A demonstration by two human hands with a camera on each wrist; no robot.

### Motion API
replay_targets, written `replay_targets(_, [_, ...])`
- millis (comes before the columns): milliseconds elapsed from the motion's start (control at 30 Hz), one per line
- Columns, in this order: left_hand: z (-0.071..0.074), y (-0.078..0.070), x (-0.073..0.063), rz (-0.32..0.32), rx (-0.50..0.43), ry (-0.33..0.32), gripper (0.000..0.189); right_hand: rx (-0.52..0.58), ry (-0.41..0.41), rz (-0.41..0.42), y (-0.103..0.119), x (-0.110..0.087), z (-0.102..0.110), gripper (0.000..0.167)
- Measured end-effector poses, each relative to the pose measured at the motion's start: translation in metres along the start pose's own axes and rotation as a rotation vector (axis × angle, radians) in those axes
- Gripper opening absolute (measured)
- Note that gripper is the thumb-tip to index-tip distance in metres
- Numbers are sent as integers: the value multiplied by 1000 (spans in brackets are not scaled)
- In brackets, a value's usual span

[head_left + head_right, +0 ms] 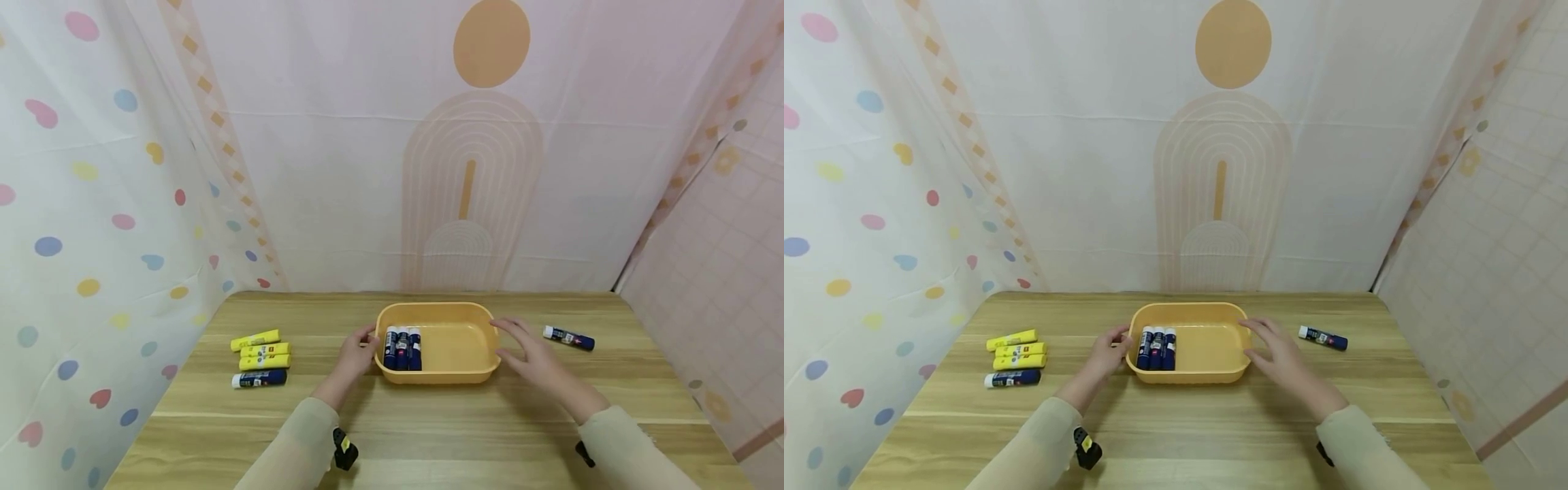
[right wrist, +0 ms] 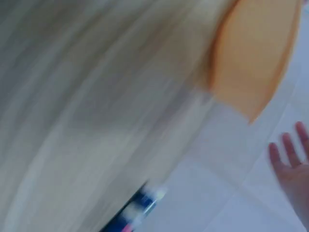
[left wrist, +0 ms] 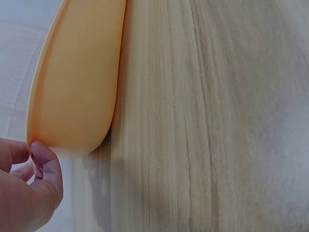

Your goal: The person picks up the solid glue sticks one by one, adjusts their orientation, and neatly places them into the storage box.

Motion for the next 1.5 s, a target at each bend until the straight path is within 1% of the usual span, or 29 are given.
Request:
replay_targets(100, [0,0,0,5,5,1,38,-166,-99,133,-2,-13,15,57])
replay_targets(167, [0,0,0,7,10,2,38,-250,-146,184,-6,-22,21,58])
replay_targets(233, [0,0,0,7,14,2,37,-289,-167,190,-15,-29,26,59])
replay_targets(300, [0,-1,-1,5,18,1,37,-308,-167,161,-26,-35,29,62])
replay_targets(400, [0,-2,-1,3,10,-4,38,-344,-146,110,-45,-41,31,66])
replay_targets(467, [1,-2,-2,1,6,-4,38,-362,-128,82,-57,-44,32,69])
replay_targets(700, [-1,-1,-2,13,7,3,38,-416,-65,35,-92,-49,35,60])
replay_targets(767, [-1,-1,-2,14,0,3,38,-442,-27,6,-103,-47,34,59])
replay_targets(867, [-1,-2,-2,9,-8,1,37,-465,58,-48,-119,-43,30,59])
replay_targets(1000, [0,-2,-2,-2,-2,1,37,-464,172,-128,-136,-39,22,59])
replay_targets(1133, [0,-1,-1,-1,3,2,37,-437,240,-204,-147,-37,18,61])
replay_targets(1267, [0,-1,-1,3,7,1,37,-399,303,-259,-153,-35,13,60])
replay_targets(1367, [0,-2,-1,-2,3,0,37,-380,333,-266,-155,-32,10,57])
replay_targets(1500, [0,-2,-2,-5,-5,-6,38,-369,331,-254,-153,-26,9,49])
Point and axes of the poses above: each hand's wrist, its own x-axis towards the middle knuckle, its own z-axis out of the back of the hand, y = z × x, the point moved 10 cm from there along x, towards the middle knuckle, and after that the axes turned 11 degrees about -x, right-handed, at the moved point
